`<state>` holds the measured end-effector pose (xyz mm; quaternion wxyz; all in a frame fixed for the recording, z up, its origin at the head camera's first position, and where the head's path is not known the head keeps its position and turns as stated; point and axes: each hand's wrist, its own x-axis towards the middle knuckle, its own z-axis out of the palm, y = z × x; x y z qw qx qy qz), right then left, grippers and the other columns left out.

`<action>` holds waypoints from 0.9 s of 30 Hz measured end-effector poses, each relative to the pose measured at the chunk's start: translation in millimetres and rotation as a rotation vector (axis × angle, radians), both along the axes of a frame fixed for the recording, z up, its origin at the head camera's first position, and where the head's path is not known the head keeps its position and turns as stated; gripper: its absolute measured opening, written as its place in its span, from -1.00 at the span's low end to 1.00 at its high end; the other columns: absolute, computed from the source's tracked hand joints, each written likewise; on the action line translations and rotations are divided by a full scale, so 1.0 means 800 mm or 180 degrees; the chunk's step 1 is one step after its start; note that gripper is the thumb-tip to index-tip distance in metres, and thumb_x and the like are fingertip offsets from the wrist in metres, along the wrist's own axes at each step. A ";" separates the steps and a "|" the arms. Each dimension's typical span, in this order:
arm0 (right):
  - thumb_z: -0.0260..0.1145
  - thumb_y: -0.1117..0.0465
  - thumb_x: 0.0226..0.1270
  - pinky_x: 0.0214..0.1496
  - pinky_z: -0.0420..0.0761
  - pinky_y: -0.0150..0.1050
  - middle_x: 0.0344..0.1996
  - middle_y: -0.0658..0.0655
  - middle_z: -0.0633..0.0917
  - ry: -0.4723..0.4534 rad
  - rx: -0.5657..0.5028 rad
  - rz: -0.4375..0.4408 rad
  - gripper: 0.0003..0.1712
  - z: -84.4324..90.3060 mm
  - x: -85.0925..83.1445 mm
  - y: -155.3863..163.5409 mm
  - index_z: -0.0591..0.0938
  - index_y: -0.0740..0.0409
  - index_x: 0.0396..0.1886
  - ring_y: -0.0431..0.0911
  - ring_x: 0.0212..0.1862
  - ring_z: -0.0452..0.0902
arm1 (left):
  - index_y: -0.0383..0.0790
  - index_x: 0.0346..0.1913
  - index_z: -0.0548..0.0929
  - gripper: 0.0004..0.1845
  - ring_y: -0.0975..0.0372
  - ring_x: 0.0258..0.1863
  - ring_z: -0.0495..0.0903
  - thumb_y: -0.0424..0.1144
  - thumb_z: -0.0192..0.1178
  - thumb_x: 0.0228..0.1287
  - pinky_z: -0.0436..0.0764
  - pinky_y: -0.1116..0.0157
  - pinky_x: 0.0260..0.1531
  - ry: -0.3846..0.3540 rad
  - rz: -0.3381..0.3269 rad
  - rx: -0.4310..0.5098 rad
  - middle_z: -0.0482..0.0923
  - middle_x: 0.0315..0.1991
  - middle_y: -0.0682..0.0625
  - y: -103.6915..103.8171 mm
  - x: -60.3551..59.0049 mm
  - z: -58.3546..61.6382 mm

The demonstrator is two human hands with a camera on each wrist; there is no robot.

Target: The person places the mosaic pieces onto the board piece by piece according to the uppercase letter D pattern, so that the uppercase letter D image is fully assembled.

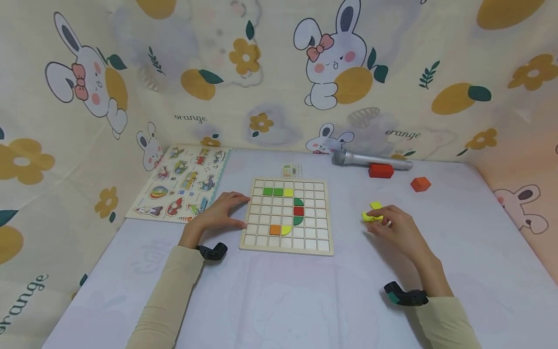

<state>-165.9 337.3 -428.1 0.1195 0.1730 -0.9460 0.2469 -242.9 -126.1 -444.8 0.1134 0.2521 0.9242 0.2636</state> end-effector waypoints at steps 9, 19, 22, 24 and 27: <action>0.48 0.25 0.01 -0.39 0.51 -0.49 -0.29 0.12 0.59 -0.0674 0.0101 -0.0138 -0.60 -0.006 0.002 0.010 0.65 0.19 -0.09 -0.04 -0.30 0.40 | -0.10 0.34 0.34 -0.17 0.08 0.34 0.12 0.07 0.39 -0.02 0.17 0.09 0.34 -0.0044 0.0018 0.0009 0.23 0.33 -0.07 0.000 0.002 0.003; 0.44 0.30 0.05 -0.39 0.51 -0.49 -0.29 0.14 0.57 -0.0771 0.0140 -0.0173 -0.61 -0.009 0.000 0.013 0.63 0.21 -0.06 -0.02 -0.29 0.40 | -0.10 0.34 0.34 -0.17 0.07 0.34 0.12 0.07 0.38 -0.02 0.16 0.09 0.35 -0.0020 -0.0006 0.0029 0.23 0.33 -0.08 0.000 0.002 0.002; 0.44 0.28 0.04 -0.40 0.51 -0.50 -0.30 0.13 0.57 -0.0738 0.0139 -0.0176 -0.61 -0.008 -0.001 0.013 0.64 0.21 -0.07 -0.03 -0.29 0.40 | -0.10 0.34 0.34 -0.17 0.07 0.34 0.12 0.07 0.38 -0.02 0.16 0.09 0.35 -0.0022 -0.0003 0.0027 0.23 0.33 -0.08 0.000 0.001 0.002; 0.45 0.28 0.04 -0.39 0.51 -0.49 -0.31 0.11 0.58 -0.0678 0.0138 -0.0166 -0.61 -0.008 -0.001 0.011 0.65 0.20 -0.08 -0.04 -0.29 0.41 | -0.09 0.34 0.34 -0.17 0.07 0.34 0.13 0.08 0.38 -0.02 0.16 0.09 0.35 -0.0020 -0.0003 0.0013 0.23 0.33 -0.08 0.000 0.001 0.002; 0.46 0.29 0.02 -0.40 0.50 -0.49 -0.34 0.08 0.57 -0.0575 0.0114 -0.0112 -0.62 -0.006 -0.003 0.003 0.66 0.20 -0.10 -0.06 -0.31 0.40 | -0.09 0.34 0.33 -0.17 0.08 0.33 0.13 0.08 0.38 -0.02 0.16 0.11 0.35 -0.0014 -0.0004 -0.0010 0.23 0.33 -0.07 0.000 0.001 0.003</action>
